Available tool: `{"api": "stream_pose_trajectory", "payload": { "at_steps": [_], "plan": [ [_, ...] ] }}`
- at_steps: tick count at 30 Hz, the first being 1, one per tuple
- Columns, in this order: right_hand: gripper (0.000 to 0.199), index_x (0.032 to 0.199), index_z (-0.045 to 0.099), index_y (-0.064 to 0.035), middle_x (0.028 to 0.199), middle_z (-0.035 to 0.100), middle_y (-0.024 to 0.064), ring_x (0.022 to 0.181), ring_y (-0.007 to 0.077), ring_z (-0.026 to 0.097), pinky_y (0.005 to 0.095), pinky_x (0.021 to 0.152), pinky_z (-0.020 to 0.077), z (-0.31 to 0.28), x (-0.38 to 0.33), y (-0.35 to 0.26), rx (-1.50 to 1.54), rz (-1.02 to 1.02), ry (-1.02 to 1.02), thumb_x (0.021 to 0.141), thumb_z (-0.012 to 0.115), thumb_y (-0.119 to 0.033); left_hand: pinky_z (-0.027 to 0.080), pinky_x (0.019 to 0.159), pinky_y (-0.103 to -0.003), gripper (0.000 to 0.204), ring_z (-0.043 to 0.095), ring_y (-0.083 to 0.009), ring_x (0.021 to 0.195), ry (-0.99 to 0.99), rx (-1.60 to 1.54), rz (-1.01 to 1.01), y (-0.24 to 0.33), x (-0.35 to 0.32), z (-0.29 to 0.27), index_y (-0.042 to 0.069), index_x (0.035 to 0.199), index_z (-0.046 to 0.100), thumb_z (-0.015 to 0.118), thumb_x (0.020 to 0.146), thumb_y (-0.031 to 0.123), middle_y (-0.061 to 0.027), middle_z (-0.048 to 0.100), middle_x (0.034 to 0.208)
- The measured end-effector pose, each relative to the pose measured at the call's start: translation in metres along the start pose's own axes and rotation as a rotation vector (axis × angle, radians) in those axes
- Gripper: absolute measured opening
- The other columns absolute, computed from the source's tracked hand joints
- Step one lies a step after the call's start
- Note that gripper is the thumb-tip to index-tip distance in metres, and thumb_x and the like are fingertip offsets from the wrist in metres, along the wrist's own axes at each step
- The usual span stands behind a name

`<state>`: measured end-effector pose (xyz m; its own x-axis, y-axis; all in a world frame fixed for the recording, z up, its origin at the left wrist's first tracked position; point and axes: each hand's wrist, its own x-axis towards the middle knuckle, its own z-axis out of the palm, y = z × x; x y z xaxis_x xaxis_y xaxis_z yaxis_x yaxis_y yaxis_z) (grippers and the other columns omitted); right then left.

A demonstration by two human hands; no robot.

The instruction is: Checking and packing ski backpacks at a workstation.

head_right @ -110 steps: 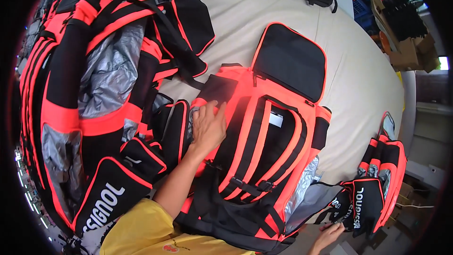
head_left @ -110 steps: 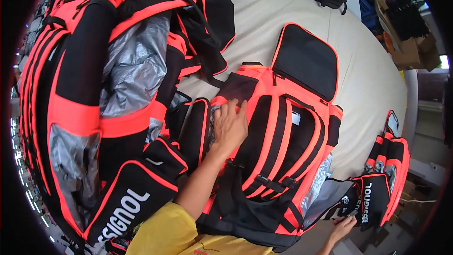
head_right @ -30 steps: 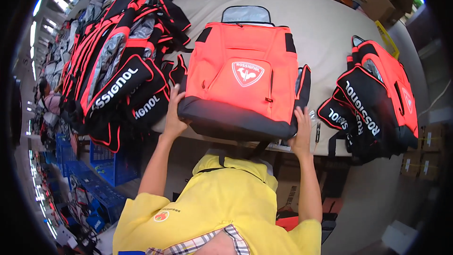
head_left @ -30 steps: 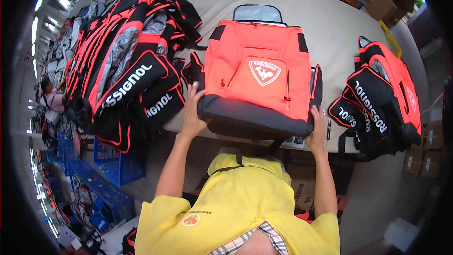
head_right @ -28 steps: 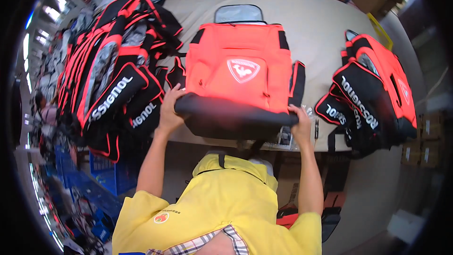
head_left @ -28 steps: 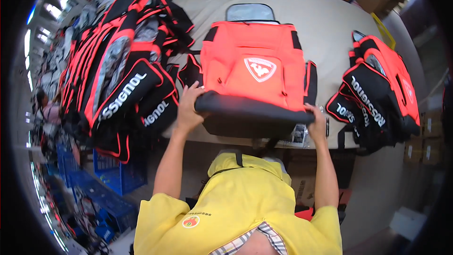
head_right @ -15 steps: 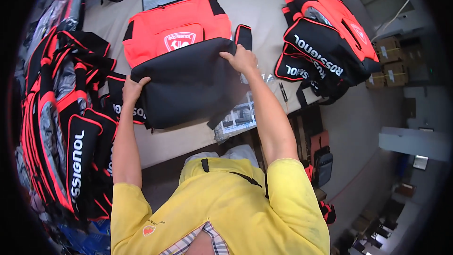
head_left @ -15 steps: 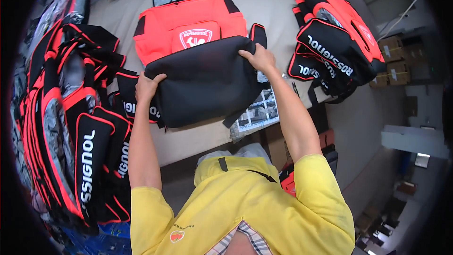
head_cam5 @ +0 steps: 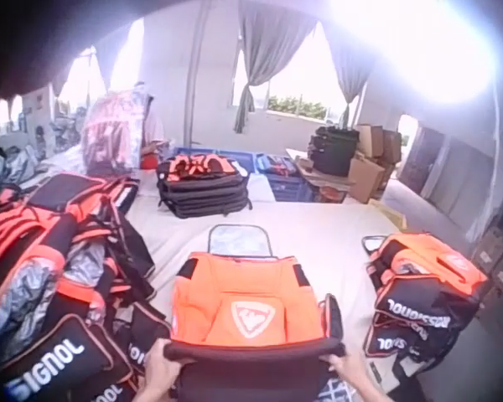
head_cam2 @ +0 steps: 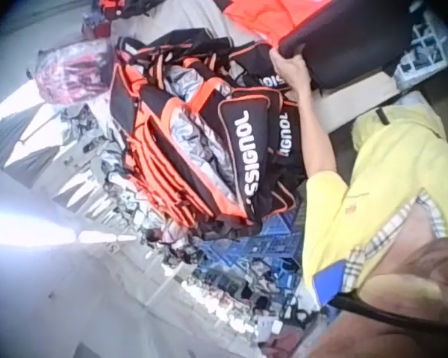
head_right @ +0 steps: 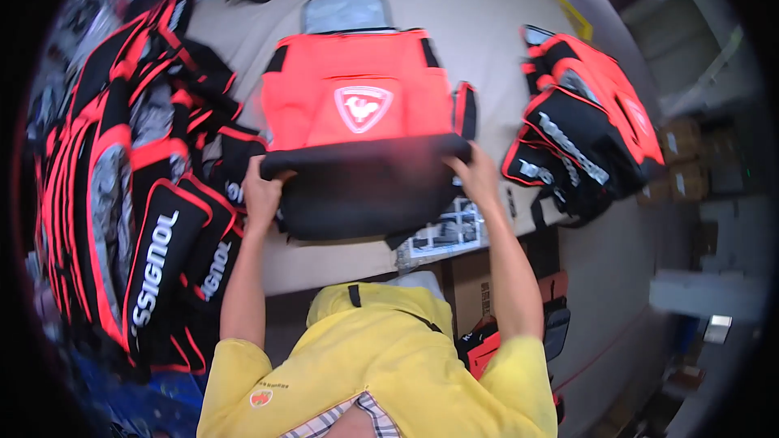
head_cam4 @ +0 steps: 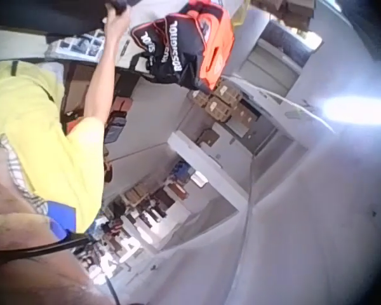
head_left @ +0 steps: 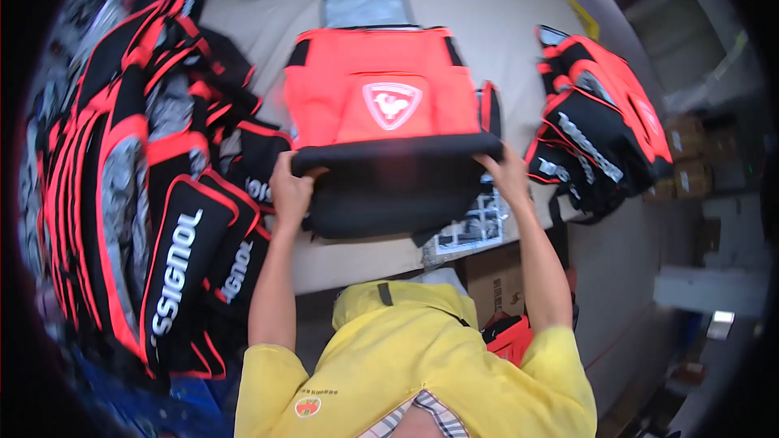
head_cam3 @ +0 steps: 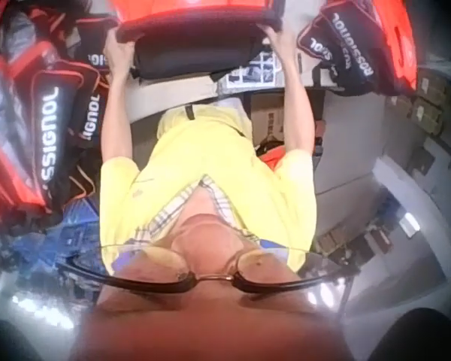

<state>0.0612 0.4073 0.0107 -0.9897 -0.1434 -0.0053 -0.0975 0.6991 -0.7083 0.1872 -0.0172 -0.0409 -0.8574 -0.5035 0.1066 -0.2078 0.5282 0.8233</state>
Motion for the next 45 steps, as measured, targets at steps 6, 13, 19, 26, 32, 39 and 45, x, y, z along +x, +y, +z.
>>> {"api": "stream_pose_trajectory", "payload": {
  "at_steps": [6, 13, 19, 26, 32, 39, 45],
  "plan": [
    [0.045, 0.132, 0.067, -0.0009, 0.116, 0.077, 0.0153, 0.111, 0.0227, 0.073, 0.0341, 0.097, 0.0533, -0.018, -0.083, 0.124, 0.080, 0.050, 0.035, 0.089, 0.080, -0.003, 0.052, 0.095, -0.047, 0.053, 0.067, -0.0412, 0.111, -0.047, -0.018, 0.263, 0.018, -0.065, -0.015, 0.004, 0.118, 0.067, 0.090, 0.070, 0.003, -0.0164, 0.070, 0.113],
    [0.045, 0.146, 0.064, -0.0032, 0.135, 0.072, 0.0094, 0.107, 0.0138, 0.066, 0.0300, 0.092, 0.0515, -0.145, -0.032, -0.007, 0.260, 0.000, -0.682, 0.102, 0.069, -0.011, 0.054, 0.101, -0.047, 0.045, 0.070, -0.0324, 0.121, -0.430, -0.279, 0.099, 0.097, -0.008, -0.099, 0.001, 0.131, 0.068, 0.082, 0.091, 0.018, -0.0173, 0.073, 0.130],
    [0.071, 0.166, 0.040, -0.0129, 0.167, 0.045, 0.0220, 0.154, 0.0382, 0.043, 0.0515, 0.123, 0.0370, -0.016, 0.039, -0.056, -0.319, 0.161, -0.909, 0.108, 0.056, -0.050, 0.051, 0.107, -0.053, 0.067, 0.065, -0.0360, 0.129, -0.521, 0.575, 0.123, 0.119, 0.042, 0.001, 0.001, 0.144, 0.060, 0.054, 0.105, 0.056, -0.0227, 0.069, 0.136],
    [0.082, 0.163, 0.045, -0.0177, 0.173, 0.033, 0.0190, 0.161, 0.0433, 0.024, 0.0724, 0.125, 0.0138, 0.087, -0.087, 0.057, -0.632, -0.367, -0.289, 0.097, 0.063, -0.063, 0.019, 0.128, -0.065, 0.058, 0.030, -0.0376, 0.160, -0.189, 0.659, 0.170, -0.001, -0.123, 0.045, 0.008, 0.154, 0.056, 0.057, 0.100, 0.032, -0.0169, 0.044, 0.166],
    [0.073, 0.156, 0.052, -0.0138, 0.172, 0.034, 0.0184, 0.161, 0.0428, 0.025, 0.0718, 0.126, 0.0111, 0.104, -0.089, 0.079, -0.533, -0.423, -0.204, 0.099, 0.062, -0.057, 0.019, 0.128, -0.063, 0.056, 0.032, -0.0366, 0.160, -0.177, 0.572, 0.155, -0.026, -0.122, 0.049, 0.011, 0.152, 0.059, 0.053, 0.098, 0.025, -0.0149, 0.045, 0.166],
    [0.075, 0.159, 0.043, -0.0112, 0.173, 0.032, 0.0204, 0.161, 0.0450, 0.023, 0.0712, 0.126, 0.0075, 0.113, -0.092, 0.105, -0.519, -0.513, -0.158, 0.103, 0.052, -0.061, 0.019, 0.128, -0.065, 0.061, 0.034, -0.0376, 0.158, -0.226, 0.571, 0.138, -0.040, -0.123, 0.066, 0.009, 0.150, 0.059, 0.057, 0.093, 0.029, -0.0146, 0.049, 0.162],
    [0.078, 0.162, 0.038, -0.0146, 0.173, 0.031, 0.0215, 0.160, 0.0467, 0.024, 0.0722, 0.125, 0.0079, 0.124, -0.090, 0.116, -0.489, -0.486, -0.132, 0.104, 0.045, -0.067, 0.018, 0.127, -0.067, 0.071, 0.028, -0.0388, 0.160, -0.275, 0.629, 0.123, -0.047, -0.119, 0.075, 0.007, 0.155, 0.050, 0.065, 0.088, 0.028, -0.0150, 0.042, 0.166]
  ]
}}
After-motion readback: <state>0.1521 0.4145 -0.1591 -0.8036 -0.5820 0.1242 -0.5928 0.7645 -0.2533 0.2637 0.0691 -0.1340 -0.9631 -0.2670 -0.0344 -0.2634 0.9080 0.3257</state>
